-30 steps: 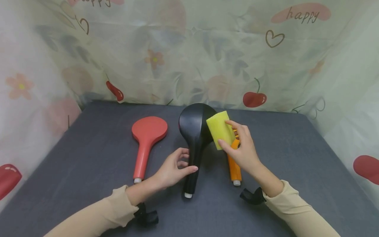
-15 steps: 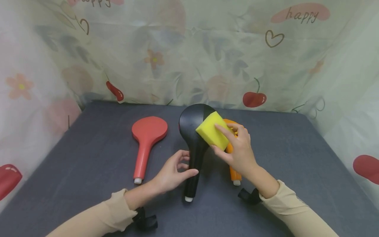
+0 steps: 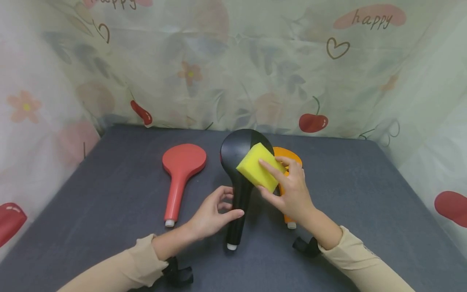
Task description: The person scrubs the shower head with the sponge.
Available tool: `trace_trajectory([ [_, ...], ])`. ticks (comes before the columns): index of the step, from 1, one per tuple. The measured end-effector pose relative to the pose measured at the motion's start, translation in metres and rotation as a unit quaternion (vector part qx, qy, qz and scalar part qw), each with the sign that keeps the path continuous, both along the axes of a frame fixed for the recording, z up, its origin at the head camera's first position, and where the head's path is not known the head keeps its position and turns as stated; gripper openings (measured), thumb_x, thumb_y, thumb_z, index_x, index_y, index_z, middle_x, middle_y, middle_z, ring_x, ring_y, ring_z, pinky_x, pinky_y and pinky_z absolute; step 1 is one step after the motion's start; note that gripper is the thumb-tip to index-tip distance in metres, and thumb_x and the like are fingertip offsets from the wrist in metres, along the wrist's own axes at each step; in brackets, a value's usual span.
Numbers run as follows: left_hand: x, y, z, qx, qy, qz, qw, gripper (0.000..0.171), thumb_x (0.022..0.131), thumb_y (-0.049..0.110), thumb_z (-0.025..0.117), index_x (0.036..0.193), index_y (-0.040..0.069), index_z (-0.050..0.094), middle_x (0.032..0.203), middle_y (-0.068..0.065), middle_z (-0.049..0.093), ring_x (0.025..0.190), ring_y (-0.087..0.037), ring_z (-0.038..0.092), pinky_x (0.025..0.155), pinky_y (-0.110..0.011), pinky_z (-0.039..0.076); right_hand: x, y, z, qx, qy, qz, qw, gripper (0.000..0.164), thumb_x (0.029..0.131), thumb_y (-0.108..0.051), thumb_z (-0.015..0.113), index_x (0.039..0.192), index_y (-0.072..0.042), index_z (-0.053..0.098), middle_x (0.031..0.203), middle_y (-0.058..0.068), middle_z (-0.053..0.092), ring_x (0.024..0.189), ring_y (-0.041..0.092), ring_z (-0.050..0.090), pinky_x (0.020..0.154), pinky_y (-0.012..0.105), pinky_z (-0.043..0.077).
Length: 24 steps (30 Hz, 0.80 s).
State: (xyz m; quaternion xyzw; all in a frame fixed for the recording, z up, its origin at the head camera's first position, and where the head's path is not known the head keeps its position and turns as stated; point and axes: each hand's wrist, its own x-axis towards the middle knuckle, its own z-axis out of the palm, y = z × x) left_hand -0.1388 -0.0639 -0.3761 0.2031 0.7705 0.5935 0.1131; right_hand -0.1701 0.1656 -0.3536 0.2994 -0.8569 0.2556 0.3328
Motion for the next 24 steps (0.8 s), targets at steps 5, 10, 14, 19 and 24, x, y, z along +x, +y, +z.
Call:
trace_trajectory([
  [5, 0.000, -0.001, 0.000, 0.003, -0.005, 0.003, 1.0000, 0.047, 0.084, 0.015, 0.069, 0.124, 0.004, 0.046, 0.119, -0.018, 0.057, 0.097, -0.027, 0.064, 0.075, -0.027, 0.055, -0.012, 0.008, 0.004, -0.035, -0.027, -0.041, 0.998, 0.055, 0.074, -0.018, 0.075, 0.126, -0.015, 0.058, 0.120, 0.025, 0.044, 0.102, 0.037, 0.041, 0.079, 0.047, 0.031],
  [10, 0.000, -0.001, -0.001, 0.007, -0.003, -0.004, 1.0000, 0.046, 0.085, 0.014, 0.068, 0.124, 0.003, 0.046, 0.119, -0.020, 0.057, 0.097, -0.027, 0.064, 0.071, -0.025, 0.054, -0.019, 0.013, 0.007, -0.083, -0.083, -0.070, 0.991, 0.052, 0.078, -0.015, 0.072, 0.128, -0.014, 0.057, 0.121, 0.024, 0.042, 0.101, 0.035, 0.039, 0.080, 0.044, 0.028],
  [14, 0.000, -0.002, -0.001, 0.005, -0.008, -0.004, 1.0000, 0.047, 0.084, 0.014, 0.069, 0.124, 0.004, 0.046, 0.119, -0.018, 0.057, 0.096, -0.026, 0.064, 0.072, -0.026, 0.056, -0.011, 0.010, 0.006, -0.066, -0.077, -0.038, 0.994, 0.052, 0.076, -0.015, 0.073, 0.126, -0.014, 0.059, 0.122, 0.024, 0.043, 0.106, 0.037, 0.039, 0.081, 0.045, 0.031],
  [19, 0.000, -0.003, -0.001, 0.002, -0.009, -0.006, 0.9999, 0.048, 0.084, 0.015, 0.069, 0.125, 0.005, 0.046, 0.121, -0.018, 0.057, 0.097, -0.026, 0.063, 0.073, -0.028, 0.056, -0.009, 0.009, 0.006, -0.048, -0.049, -0.023, 0.997, 0.052, 0.074, -0.017, 0.074, 0.124, -0.014, 0.060, 0.121, 0.024, 0.044, 0.106, 0.037, 0.040, 0.081, 0.046, 0.031],
  [24, -0.001, -0.003, -0.003, 0.007, -0.005, -0.019, 0.9998, 0.048, 0.085, 0.015, 0.068, 0.125, 0.002, 0.045, 0.122, -0.020, 0.056, 0.098, -0.027, 0.063, 0.073, -0.027, 0.056, -0.021, 0.017, 0.011, -0.098, -0.083, -0.068, 0.989, 0.048, 0.078, -0.014, 0.071, 0.125, -0.011, 0.060, 0.119, 0.024, 0.044, 0.104, 0.036, 0.039, 0.079, 0.042, 0.028],
])
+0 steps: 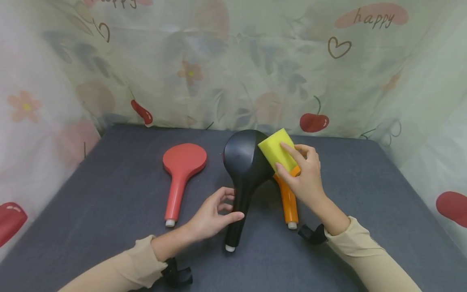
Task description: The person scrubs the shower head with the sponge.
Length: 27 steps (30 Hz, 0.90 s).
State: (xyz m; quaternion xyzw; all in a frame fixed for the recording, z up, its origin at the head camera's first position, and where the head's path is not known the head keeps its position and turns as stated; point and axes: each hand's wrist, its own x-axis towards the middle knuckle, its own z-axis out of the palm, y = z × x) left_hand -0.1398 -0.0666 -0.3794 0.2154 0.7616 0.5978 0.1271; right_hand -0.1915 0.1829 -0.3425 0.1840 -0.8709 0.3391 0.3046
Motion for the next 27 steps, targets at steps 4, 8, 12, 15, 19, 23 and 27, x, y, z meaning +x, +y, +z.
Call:
trace_trajectory([
  [4, 0.000, 0.001, -0.001, 0.004, 0.003, -0.006, 1.0000, 0.048, 0.085, 0.014, 0.068, 0.125, 0.001, 0.045, 0.122, -0.022, 0.056, 0.098, -0.027, 0.062, 0.073, -0.026, 0.056, -0.005, 0.002, 0.004, -0.028, -0.023, -0.014, 0.999, 0.046, 0.080, -0.014, 0.070, 0.124, -0.010, 0.060, 0.120, 0.023, 0.044, 0.107, 0.035, 0.038, 0.079, 0.040, 0.028],
  [8, 0.001, 0.001, 0.000, 0.006, 0.003, -0.007, 0.9999, 0.047, 0.085, 0.013, 0.068, 0.125, 0.000, 0.045, 0.121, -0.022, 0.056, 0.097, -0.026, 0.062, 0.073, -0.025, 0.056, 0.001, -0.004, 0.008, -0.003, -0.009, 0.009, 1.000, 0.046, 0.079, -0.015, 0.070, 0.124, -0.012, 0.060, 0.121, 0.023, 0.044, 0.104, 0.035, 0.039, 0.080, 0.043, 0.028],
  [12, 0.001, 0.001, 0.001, 0.005, 0.003, -0.006, 1.0000, 0.047, 0.085, 0.012, 0.068, 0.124, 0.000, 0.045, 0.120, -0.022, 0.056, 0.096, -0.026, 0.062, 0.073, -0.025, 0.056, 0.004, -0.007, 0.011, 0.026, 0.016, 0.018, 0.999, 0.046, 0.078, -0.016, 0.070, 0.123, -0.013, 0.061, 0.120, 0.022, 0.046, 0.101, 0.034, 0.041, 0.081, 0.046, 0.027],
  [15, 0.002, 0.001, 0.002, 0.003, 0.007, -0.005, 1.0000, 0.047, 0.084, 0.011, 0.068, 0.124, 0.000, 0.046, 0.119, -0.022, 0.056, 0.096, -0.026, 0.062, 0.073, -0.025, 0.056, 0.000, -0.005, 0.013, 0.017, 0.015, 0.002, 1.000, 0.045, 0.079, -0.016, 0.071, 0.123, -0.012, 0.061, 0.119, 0.023, 0.045, 0.101, 0.034, 0.041, 0.081, 0.045, 0.027],
  [19, 0.002, 0.002, 0.002, 0.001, 0.010, -0.007, 0.9999, 0.046, 0.084, 0.010, 0.068, 0.123, 0.000, 0.046, 0.118, -0.022, 0.056, 0.096, -0.026, 0.061, 0.073, -0.025, 0.056, -0.008, 0.000, 0.015, -0.017, -0.002, -0.020, 1.000, 0.044, 0.080, -0.014, 0.070, 0.123, -0.011, 0.061, 0.118, 0.023, 0.046, 0.104, 0.035, 0.039, 0.084, 0.047, 0.028],
  [23, 0.002, 0.002, 0.002, 0.001, 0.012, -0.009, 0.9999, 0.046, 0.084, 0.010, 0.068, 0.123, 0.000, 0.046, 0.118, -0.022, 0.056, 0.096, -0.026, 0.061, 0.073, -0.024, 0.056, -0.007, -0.001, 0.017, -0.023, -0.007, -0.015, 1.000, 0.044, 0.080, -0.014, 0.070, 0.123, -0.011, 0.061, 0.118, 0.022, 0.045, 0.104, 0.035, 0.039, 0.084, 0.046, 0.028],
  [27, 0.002, 0.002, 0.001, 0.002, 0.018, -0.012, 0.9998, 0.045, 0.084, 0.009, 0.068, 0.122, 0.000, 0.046, 0.117, -0.022, 0.056, 0.096, -0.026, 0.061, 0.074, -0.024, 0.056, -0.003, -0.003, 0.020, -0.008, 0.004, 0.000, 1.000, 0.044, 0.080, -0.016, 0.071, 0.122, -0.012, 0.062, 0.118, 0.022, 0.045, 0.101, 0.035, 0.039, 0.082, 0.045, 0.026],
])
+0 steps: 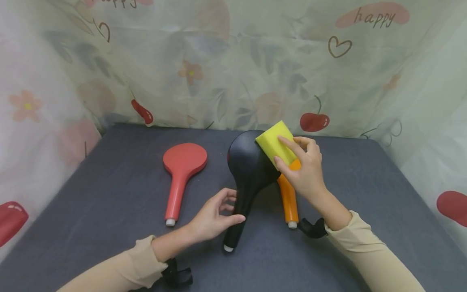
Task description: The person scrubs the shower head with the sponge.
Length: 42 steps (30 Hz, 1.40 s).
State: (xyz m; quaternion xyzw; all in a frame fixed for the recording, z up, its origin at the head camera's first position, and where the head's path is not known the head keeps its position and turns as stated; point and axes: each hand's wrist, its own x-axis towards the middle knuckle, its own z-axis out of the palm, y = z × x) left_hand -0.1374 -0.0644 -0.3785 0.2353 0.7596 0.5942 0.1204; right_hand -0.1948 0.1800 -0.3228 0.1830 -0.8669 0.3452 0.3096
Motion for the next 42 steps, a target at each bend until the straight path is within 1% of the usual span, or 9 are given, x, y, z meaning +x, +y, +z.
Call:
trace_trajectory([
  [2, 0.000, 0.000, 0.000, 0.002, 0.002, -0.001, 1.0000, 0.045, 0.084, 0.009, 0.068, 0.122, 0.000, 0.046, 0.117, -0.022, 0.056, 0.096, -0.026, 0.061, 0.074, -0.024, 0.056, -0.001, 0.001, 0.002, -0.003, 0.000, -0.001, 1.000, 0.043, 0.080, -0.015, 0.070, 0.122, -0.012, 0.062, 0.118, 0.023, 0.045, 0.103, 0.035, 0.039, 0.082, 0.045, 0.027],
  [9, 0.002, 0.002, 0.000, 0.012, 0.003, -0.010, 0.9999, 0.045, 0.083, 0.007, 0.069, 0.122, -0.001, 0.047, 0.116, -0.023, 0.056, 0.095, -0.027, 0.063, 0.075, -0.023, 0.056, -0.008, 0.008, 0.008, -0.046, -0.031, -0.027, 0.998, 0.042, 0.082, -0.012, 0.068, 0.123, -0.010, 0.061, 0.117, 0.022, 0.045, 0.109, 0.034, 0.037, 0.087, 0.046, 0.029],
  [16, 0.004, 0.003, 0.000, 0.010, 0.015, -0.010, 0.9998, 0.044, 0.082, 0.006, 0.069, 0.121, -0.002, 0.048, 0.115, -0.023, 0.057, 0.095, -0.029, 0.064, 0.076, -0.023, 0.056, -0.002, 0.002, 0.011, -0.020, -0.013, 0.010, 1.000, 0.042, 0.081, -0.012, 0.069, 0.122, -0.009, 0.062, 0.118, 0.022, 0.045, 0.107, 0.035, 0.039, 0.088, 0.050, 0.027],
  [24, 0.007, 0.003, 0.002, -0.005, 0.032, -0.017, 0.9993, 0.044, 0.084, 0.010, 0.069, 0.122, 0.000, 0.048, 0.115, -0.021, 0.058, 0.096, -0.028, 0.064, 0.080, -0.026, 0.056, -0.007, 0.006, 0.017, -0.037, -0.016, -0.017, 0.999, 0.041, 0.079, -0.010, 0.071, 0.119, -0.008, 0.063, 0.116, 0.022, 0.046, 0.107, 0.036, 0.038, 0.089, 0.049, 0.028],
  [27, 0.008, 0.004, 0.002, -0.010, 0.032, -0.018, 0.9993, 0.044, 0.084, 0.011, 0.069, 0.122, 0.001, 0.048, 0.115, -0.020, 0.058, 0.097, -0.028, 0.064, 0.080, -0.026, 0.056, -0.003, 0.001, 0.018, -0.023, -0.002, -0.007, 1.000, 0.041, 0.078, -0.012, 0.072, 0.118, -0.008, 0.064, 0.117, 0.022, 0.046, 0.106, 0.036, 0.038, 0.087, 0.049, 0.027],
  [31, 0.009, 0.004, 0.002, -0.012, 0.034, -0.015, 0.9992, 0.044, 0.084, 0.012, 0.069, 0.121, 0.000, 0.049, 0.115, -0.020, 0.058, 0.096, -0.028, 0.064, 0.078, -0.026, 0.056, 0.005, -0.007, 0.018, 0.033, 0.029, 0.018, 0.999, 0.042, 0.076, -0.017, 0.074, 0.117, -0.011, 0.065, 0.119, 0.022, 0.047, 0.104, 0.037, 0.040, 0.082, 0.048, 0.027],
  [34, 0.010, 0.005, 0.003, -0.012, 0.035, -0.014, 0.9992, 0.045, 0.083, 0.014, 0.070, 0.121, 0.001, 0.049, 0.114, -0.019, 0.058, 0.094, -0.025, 0.064, 0.077, -0.026, 0.056, 0.009, -0.011, 0.019, 0.064, 0.045, 0.025, 0.997, 0.044, 0.075, -0.019, 0.076, 0.116, -0.013, 0.065, 0.120, 0.022, 0.047, 0.103, 0.037, 0.041, 0.080, 0.047, 0.027],
  [38, 0.011, 0.005, 0.003, -0.014, 0.054, -0.012, 0.9984, 0.044, 0.083, 0.016, 0.070, 0.120, 0.003, 0.050, 0.112, -0.016, 0.059, 0.092, -0.020, 0.064, 0.077, -0.027, 0.056, 0.010, -0.011, 0.021, 0.066, 0.049, 0.006, 0.997, 0.044, 0.074, -0.018, 0.077, 0.117, -0.014, 0.065, 0.120, 0.022, 0.047, 0.103, 0.037, 0.041, 0.081, 0.048, 0.027],
  [42, 0.011, 0.005, 0.002, -0.021, 0.058, -0.014, 0.9980, 0.044, 0.083, 0.016, 0.070, 0.120, 0.003, 0.050, 0.112, -0.017, 0.059, 0.093, -0.023, 0.064, 0.077, -0.028, 0.057, 0.011, -0.014, 0.019, 0.065, 0.055, -0.002, 0.996, 0.044, 0.074, -0.018, 0.077, 0.117, -0.014, 0.065, 0.119, 0.022, 0.048, 0.101, 0.037, 0.041, 0.080, 0.047, 0.028],
])
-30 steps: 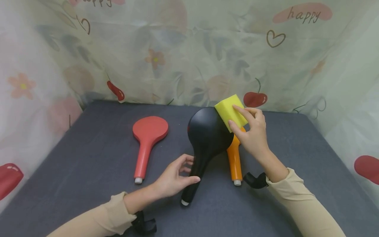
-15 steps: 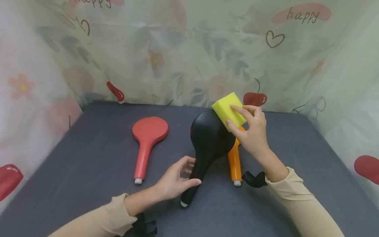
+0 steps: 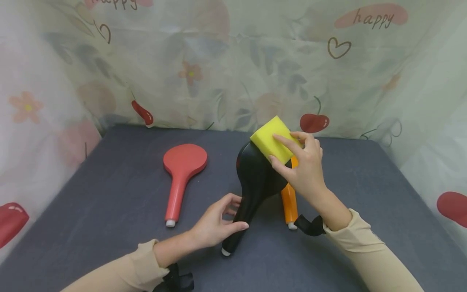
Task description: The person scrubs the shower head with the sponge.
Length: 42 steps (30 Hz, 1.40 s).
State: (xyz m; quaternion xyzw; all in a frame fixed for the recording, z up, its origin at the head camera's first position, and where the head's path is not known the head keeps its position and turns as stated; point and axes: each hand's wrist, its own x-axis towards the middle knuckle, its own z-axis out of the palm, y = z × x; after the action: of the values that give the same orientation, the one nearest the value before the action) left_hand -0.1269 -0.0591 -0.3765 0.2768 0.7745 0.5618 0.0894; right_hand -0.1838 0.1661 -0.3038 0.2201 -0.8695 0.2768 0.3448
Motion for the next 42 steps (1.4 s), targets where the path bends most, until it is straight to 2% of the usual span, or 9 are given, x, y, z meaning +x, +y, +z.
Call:
trace_trajectory([
  [4, -0.001, 0.000, 0.000, -0.009, -0.026, 0.004, 0.9996, 0.044, 0.083, 0.014, 0.070, 0.121, 0.003, 0.050, 0.114, -0.016, 0.058, 0.096, -0.027, 0.063, 0.079, -0.029, 0.056, 0.004, -0.006, -0.006, 0.024, 0.024, 0.036, 0.999, 0.045, 0.072, -0.020, 0.078, 0.116, -0.015, 0.066, 0.117, 0.023, 0.049, 0.098, 0.037, 0.043, 0.076, 0.044, 0.028],
  [7, -0.001, 0.000, -0.001, -0.011, -0.027, 0.006, 0.9996, 0.043, 0.084, 0.013, 0.069, 0.121, 0.003, 0.050, 0.114, -0.016, 0.058, 0.096, -0.028, 0.064, 0.079, -0.030, 0.057, 0.006, -0.009, -0.009, 0.039, 0.039, 0.056, 0.997, 0.045, 0.071, -0.022, 0.079, 0.114, -0.016, 0.067, 0.117, 0.022, 0.050, 0.097, 0.037, 0.044, 0.074, 0.043, 0.028],
  [16, -0.001, 0.000, -0.002, -0.008, -0.023, 0.004, 0.9997, 0.043, 0.083, 0.013, 0.070, 0.120, 0.003, 0.050, 0.114, -0.016, 0.059, 0.095, -0.027, 0.064, 0.078, -0.027, 0.056, 0.000, -0.003, -0.005, 0.013, -0.004, 0.009, 1.000, 0.045, 0.074, -0.020, 0.078, 0.117, -0.015, 0.065, 0.120, 0.021, 0.048, 0.101, 0.037, 0.042, 0.078, 0.045, 0.028],
  [20, -0.001, 0.000, -0.002, -0.011, -0.029, 0.004, 0.9995, 0.043, 0.083, 0.012, 0.070, 0.120, 0.004, 0.050, 0.114, -0.016, 0.059, 0.096, -0.027, 0.064, 0.078, -0.027, 0.056, 0.004, -0.006, -0.009, 0.026, 0.014, 0.036, 0.999, 0.046, 0.072, -0.021, 0.078, 0.116, -0.016, 0.066, 0.118, 0.022, 0.049, 0.099, 0.037, 0.043, 0.076, 0.044, 0.028],
  [25, -0.003, 0.000, -0.001, -0.015, -0.035, 0.005, 0.9993, 0.044, 0.084, 0.015, 0.070, 0.120, 0.002, 0.049, 0.113, -0.018, 0.058, 0.094, -0.025, 0.064, 0.076, -0.027, 0.057, 0.006, -0.009, -0.016, 0.071, 0.053, 0.077, 0.993, 0.047, 0.069, -0.021, 0.080, 0.114, -0.018, 0.067, 0.117, 0.022, 0.050, 0.097, 0.036, 0.045, 0.074, 0.044, 0.031],
  [32, -0.003, -0.001, -0.002, -0.006, -0.038, 0.001, 0.9993, 0.044, 0.084, 0.015, 0.069, 0.120, 0.000, 0.049, 0.112, -0.019, 0.059, 0.093, -0.025, 0.065, 0.075, -0.025, 0.056, 0.005, -0.006, -0.016, 0.058, 0.042, 0.058, 0.996, 0.046, 0.069, -0.021, 0.080, 0.114, -0.018, 0.067, 0.116, 0.021, 0.050, 0.098, 0.036, 0.045, 0.074, 0.043, 0.030],
  [35, -0.003, -0.001, -0.002, -0.006, -0.037, 0.004, 0.9993, 0.044, 0.084, 0.014, 0.069, 0.120, 0.000, 0.049, 0.112, -0.020, 0.058, 0.093, -0.026, 0.064, 0.075, -0.024, 0.056, 0.007, -0.007, -0.020, 0.071, 0.051, 0.074, 0.993, 0.047, 0.069, -0.022, 0.080, 0.114, -0.019, 0.067, 0.116, 0.022, 0.050, 0.098, 0.036, 0.046, 0.075, 0.045, 0.032],
  [39, -0.003, -0.001, -0.003, -0.006, -0.035, 0.012, 0.9993, 0.044, 0.083, 0.013, 0.069, 0.120, -0.001, 0.049, 0.113, -0.020, 0.058, 0.094, -0.028, 0.063, 0.073, -0.024, 0.056, 0.011, -0.009, -0.026, 0.107, 0.082, 0.111, 0.985, 0.048, 0.067, -0.023, 0.080, 0.113, -0.020, 0.066, 0.115, 0.023, 0.053, 0.101, 0.036, 0.048, 0.079, 0.053, 0.035],
  [42, -0.003, -0.001, -0.003, -0.006, -0.035, 0.017, 0.9992, 0.044, 0.083, 0.013, 0.069, 0.120, -0.001, 0.049, 0.113, -0.020, 0.058, 0.095, -0.029, 0.063, 0.073, -0.024, 0.056, 0.011, -0.009, -0.027, 0.110, 0.090, 0.109, 0.984, 0.049, 0.066, -0.022, 0.081, 0.112, -0.020, 0.067, 0.115, 0.023, 0.053, 0.100, 0.036, 0.048, 0.078, 0.053, 0.035],
])
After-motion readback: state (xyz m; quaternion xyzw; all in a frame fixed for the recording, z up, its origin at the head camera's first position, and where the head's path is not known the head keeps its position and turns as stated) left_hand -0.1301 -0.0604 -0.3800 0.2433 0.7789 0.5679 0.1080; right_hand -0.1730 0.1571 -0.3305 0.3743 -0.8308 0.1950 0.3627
